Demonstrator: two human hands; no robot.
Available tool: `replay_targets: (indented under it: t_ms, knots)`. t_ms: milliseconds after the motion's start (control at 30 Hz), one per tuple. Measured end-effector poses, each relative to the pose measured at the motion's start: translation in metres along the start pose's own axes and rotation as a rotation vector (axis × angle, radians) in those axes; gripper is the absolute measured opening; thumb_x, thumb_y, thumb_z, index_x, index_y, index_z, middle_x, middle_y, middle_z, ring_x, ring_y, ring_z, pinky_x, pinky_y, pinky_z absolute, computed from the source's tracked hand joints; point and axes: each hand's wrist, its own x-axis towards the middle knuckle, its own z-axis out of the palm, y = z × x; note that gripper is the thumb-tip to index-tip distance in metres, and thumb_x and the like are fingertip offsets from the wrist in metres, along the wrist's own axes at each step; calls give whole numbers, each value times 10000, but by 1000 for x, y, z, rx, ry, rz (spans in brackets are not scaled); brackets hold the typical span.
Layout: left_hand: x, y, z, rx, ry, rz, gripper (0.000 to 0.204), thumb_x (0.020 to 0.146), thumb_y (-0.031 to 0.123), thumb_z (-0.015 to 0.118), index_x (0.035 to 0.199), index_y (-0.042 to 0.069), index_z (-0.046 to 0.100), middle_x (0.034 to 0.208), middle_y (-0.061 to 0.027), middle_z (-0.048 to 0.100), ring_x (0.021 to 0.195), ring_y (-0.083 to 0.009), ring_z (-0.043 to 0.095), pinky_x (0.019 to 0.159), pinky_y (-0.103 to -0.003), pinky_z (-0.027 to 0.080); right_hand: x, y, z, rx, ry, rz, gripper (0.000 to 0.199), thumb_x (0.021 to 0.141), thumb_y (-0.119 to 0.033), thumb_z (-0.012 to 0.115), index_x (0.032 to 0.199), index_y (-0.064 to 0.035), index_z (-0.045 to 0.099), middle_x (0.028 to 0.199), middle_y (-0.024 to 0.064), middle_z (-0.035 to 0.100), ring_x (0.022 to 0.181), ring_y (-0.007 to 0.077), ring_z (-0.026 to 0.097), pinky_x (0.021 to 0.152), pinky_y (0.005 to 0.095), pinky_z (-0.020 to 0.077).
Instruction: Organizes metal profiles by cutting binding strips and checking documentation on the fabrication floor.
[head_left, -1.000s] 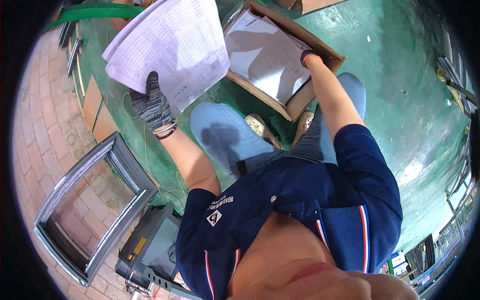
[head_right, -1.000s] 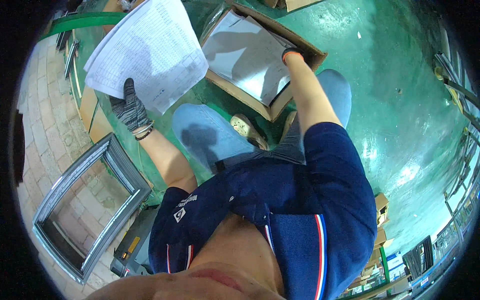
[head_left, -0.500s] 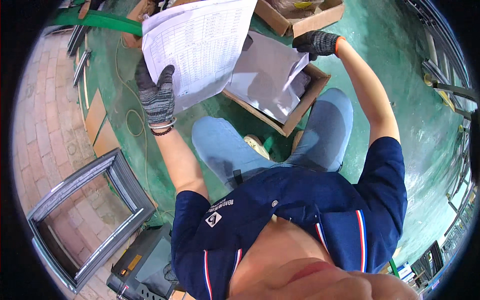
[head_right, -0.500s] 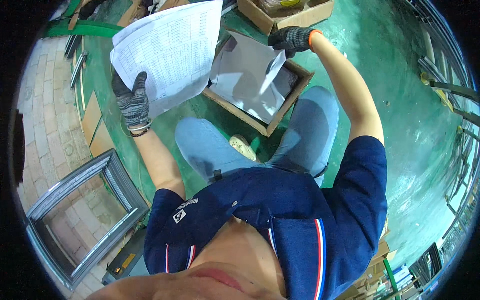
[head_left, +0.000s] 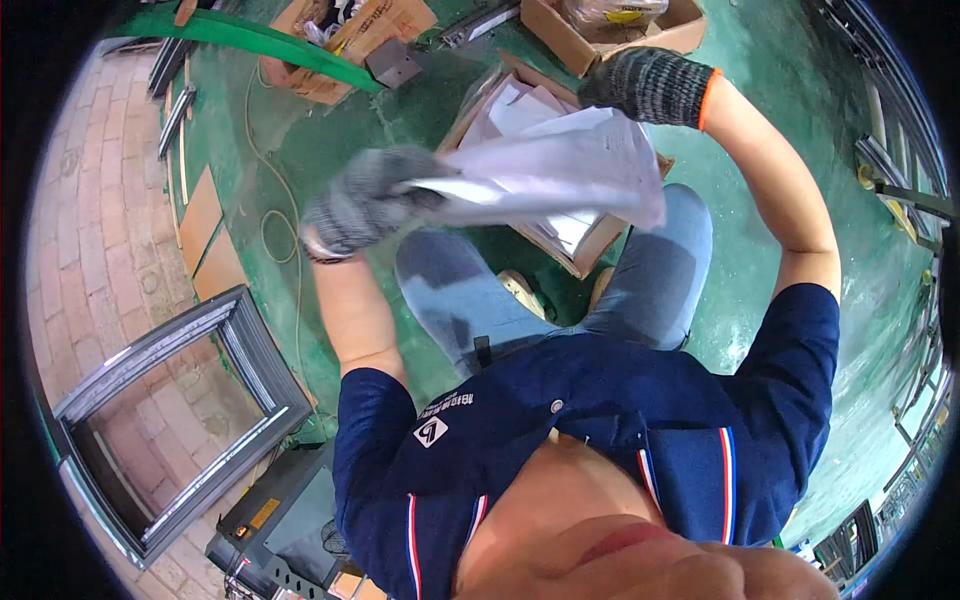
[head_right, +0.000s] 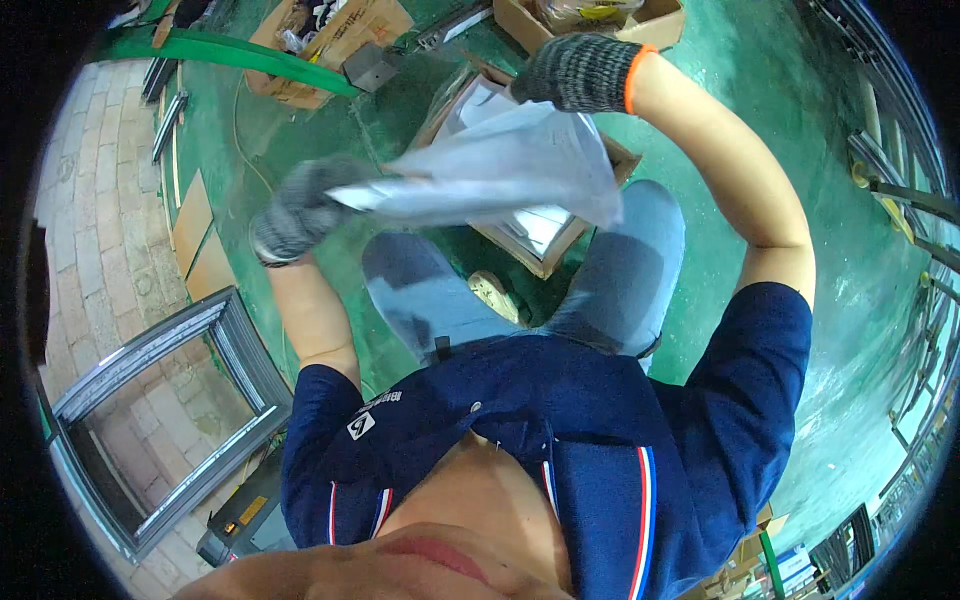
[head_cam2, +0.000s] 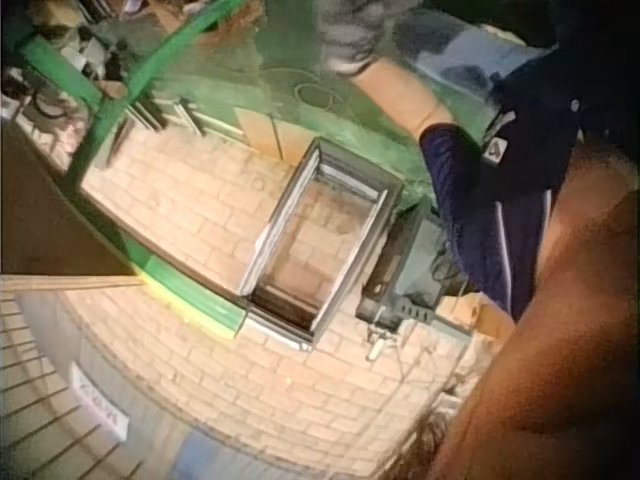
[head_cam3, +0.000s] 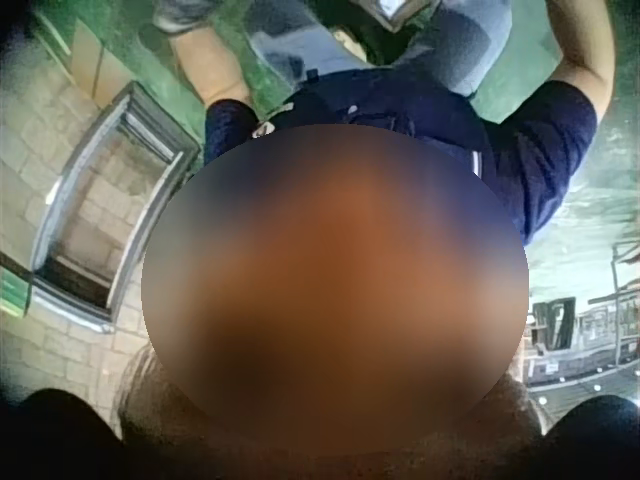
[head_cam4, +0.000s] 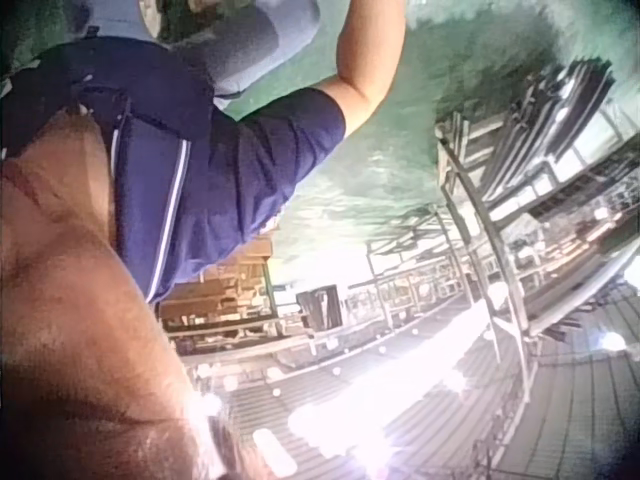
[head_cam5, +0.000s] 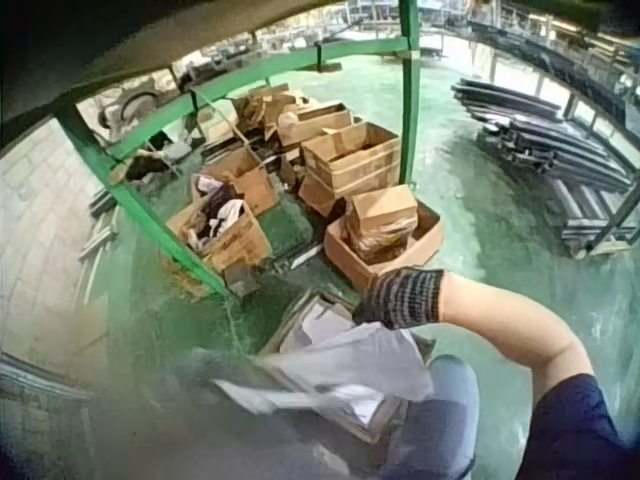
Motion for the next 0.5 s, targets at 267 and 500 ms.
replay_targets:
  t_ms: [267,500]
  knots:
    - [63,-28,76,271,69,502,288,793,243,597,997,39,593,890,-168,608,842,-353,578,800,-402,447,37,-32,-29,88,-34,27,228,758,-57,495,967,-81,584,774,152,610,725,313,599,633,389,478]
    - [119,-158,150,-167,498,-416,485,756,286,605,1143,11,504,1082,-166,576,1020,-294,538,849,-351,418,-9,-23,-47,259,664,536,298,846,-244,552,1081,-60,557,974,147,611,907,267,599,768,346,474]
